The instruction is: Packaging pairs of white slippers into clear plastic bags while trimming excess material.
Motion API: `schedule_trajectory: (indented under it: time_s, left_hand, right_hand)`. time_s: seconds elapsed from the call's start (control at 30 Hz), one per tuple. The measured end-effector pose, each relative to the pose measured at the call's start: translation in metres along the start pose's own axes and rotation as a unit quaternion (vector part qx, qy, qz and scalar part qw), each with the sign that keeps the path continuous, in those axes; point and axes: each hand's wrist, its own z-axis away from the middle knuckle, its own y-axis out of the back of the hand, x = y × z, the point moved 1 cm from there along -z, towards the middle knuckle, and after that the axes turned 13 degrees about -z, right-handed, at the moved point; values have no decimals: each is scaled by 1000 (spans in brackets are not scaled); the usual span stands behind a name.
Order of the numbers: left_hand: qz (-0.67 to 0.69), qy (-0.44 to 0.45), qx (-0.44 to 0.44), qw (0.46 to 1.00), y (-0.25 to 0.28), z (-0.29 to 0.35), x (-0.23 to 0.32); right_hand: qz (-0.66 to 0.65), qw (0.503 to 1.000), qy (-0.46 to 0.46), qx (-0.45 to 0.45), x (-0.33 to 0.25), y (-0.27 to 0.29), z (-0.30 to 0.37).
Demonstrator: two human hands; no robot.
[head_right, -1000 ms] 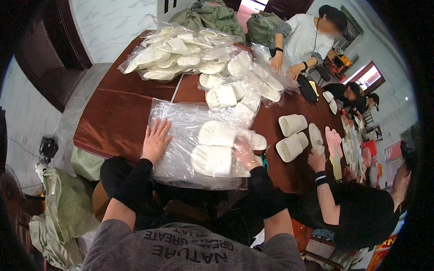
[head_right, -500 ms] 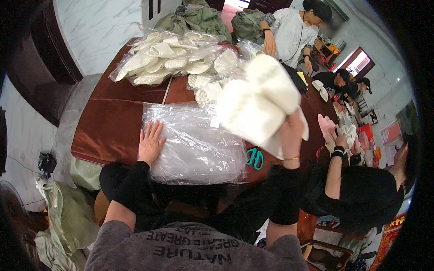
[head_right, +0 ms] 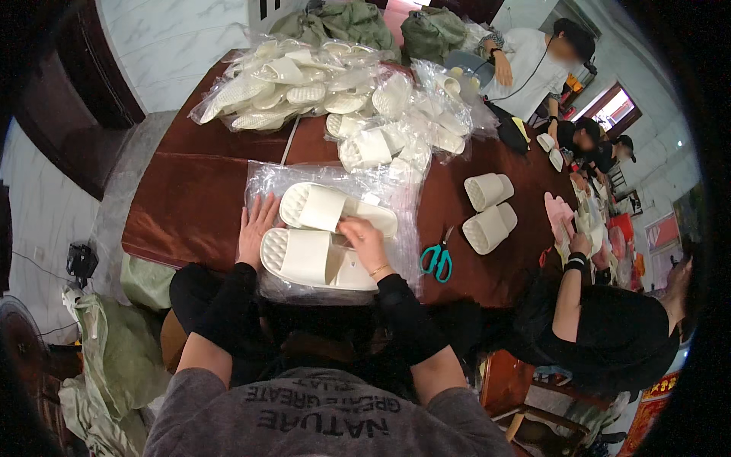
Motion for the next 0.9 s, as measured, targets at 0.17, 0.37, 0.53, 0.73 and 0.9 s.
schedule_trajectory:
  time_s: [0.17,0.37,0.53,0.73,0.9]
  left_hand:
    - [18,21,-2,1000,-1,12,-12]
    - [213,34,64,974,20,-2,1]
    - [509,99,0,855,27,-7,-31]
    - [386,117,74,912,91,-8,-26]
    - [233,-59,149,959,148,-5,69]
  right_hand:
    - [-11,999,37,29,-34,33,7]
    - [157,948,-44,273,-2,154,60]
    - [327,907,-184,192,30,174,98]
    - [371,896,-166,180,9,172,109]
    - [397,872,-194,209,4,179,117]
